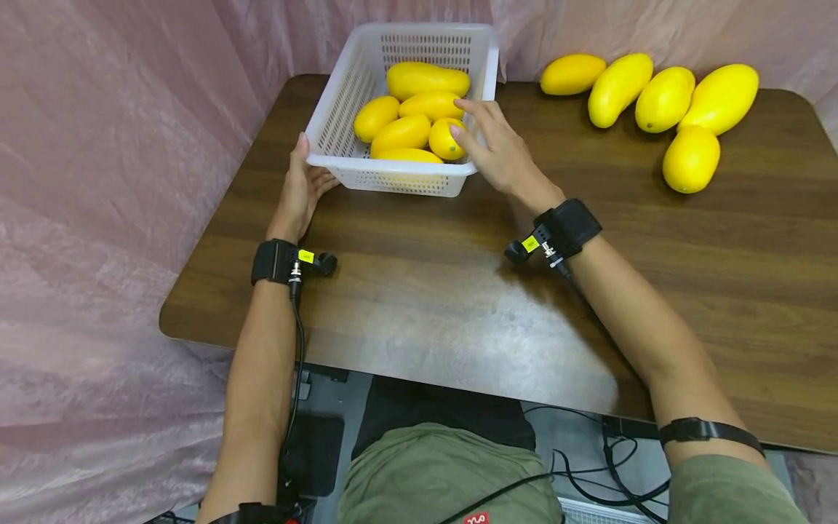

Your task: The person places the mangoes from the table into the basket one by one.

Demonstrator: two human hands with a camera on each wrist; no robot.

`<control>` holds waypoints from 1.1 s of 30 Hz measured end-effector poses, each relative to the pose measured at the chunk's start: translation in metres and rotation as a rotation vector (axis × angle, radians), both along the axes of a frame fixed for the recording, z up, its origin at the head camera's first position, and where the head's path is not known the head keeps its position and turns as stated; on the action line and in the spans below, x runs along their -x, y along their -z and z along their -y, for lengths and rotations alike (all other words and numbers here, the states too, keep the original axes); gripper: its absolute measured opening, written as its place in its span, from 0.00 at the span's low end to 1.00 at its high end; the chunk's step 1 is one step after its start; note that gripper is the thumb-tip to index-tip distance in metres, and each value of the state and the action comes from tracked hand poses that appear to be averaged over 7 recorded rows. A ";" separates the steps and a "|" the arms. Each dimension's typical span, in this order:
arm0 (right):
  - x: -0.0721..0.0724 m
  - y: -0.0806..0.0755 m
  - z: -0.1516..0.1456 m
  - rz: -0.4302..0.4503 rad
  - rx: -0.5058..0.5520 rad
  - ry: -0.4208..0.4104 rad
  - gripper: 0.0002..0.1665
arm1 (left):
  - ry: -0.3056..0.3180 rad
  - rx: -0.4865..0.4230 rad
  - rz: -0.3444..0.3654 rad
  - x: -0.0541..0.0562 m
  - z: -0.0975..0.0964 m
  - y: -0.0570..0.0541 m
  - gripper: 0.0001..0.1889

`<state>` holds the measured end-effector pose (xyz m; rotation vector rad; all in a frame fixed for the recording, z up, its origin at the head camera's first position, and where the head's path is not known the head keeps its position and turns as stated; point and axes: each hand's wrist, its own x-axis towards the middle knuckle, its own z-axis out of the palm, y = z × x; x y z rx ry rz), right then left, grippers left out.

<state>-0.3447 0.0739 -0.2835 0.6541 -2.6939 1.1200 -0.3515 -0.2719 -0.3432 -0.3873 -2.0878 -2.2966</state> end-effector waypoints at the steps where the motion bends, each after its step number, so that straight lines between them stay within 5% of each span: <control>1: 0.000 0.000 0.000 0.000 0.001 0.001 0.36 | -0.001 0.002 -0.002 0.000 0.000 0.000 0.33; 27: -0.001 -0.001 0.003 -0.013 0.005 0.006 0.35 | -0.015 -0.001 0.000 -0.003 0.002 -0.002 0.32; 33: -0.003 -0.007 -0.003 -0.058 0.014 0.073 0.37 | -0.022 -0.001 0.009 -0.004 0.001 0.001 0.32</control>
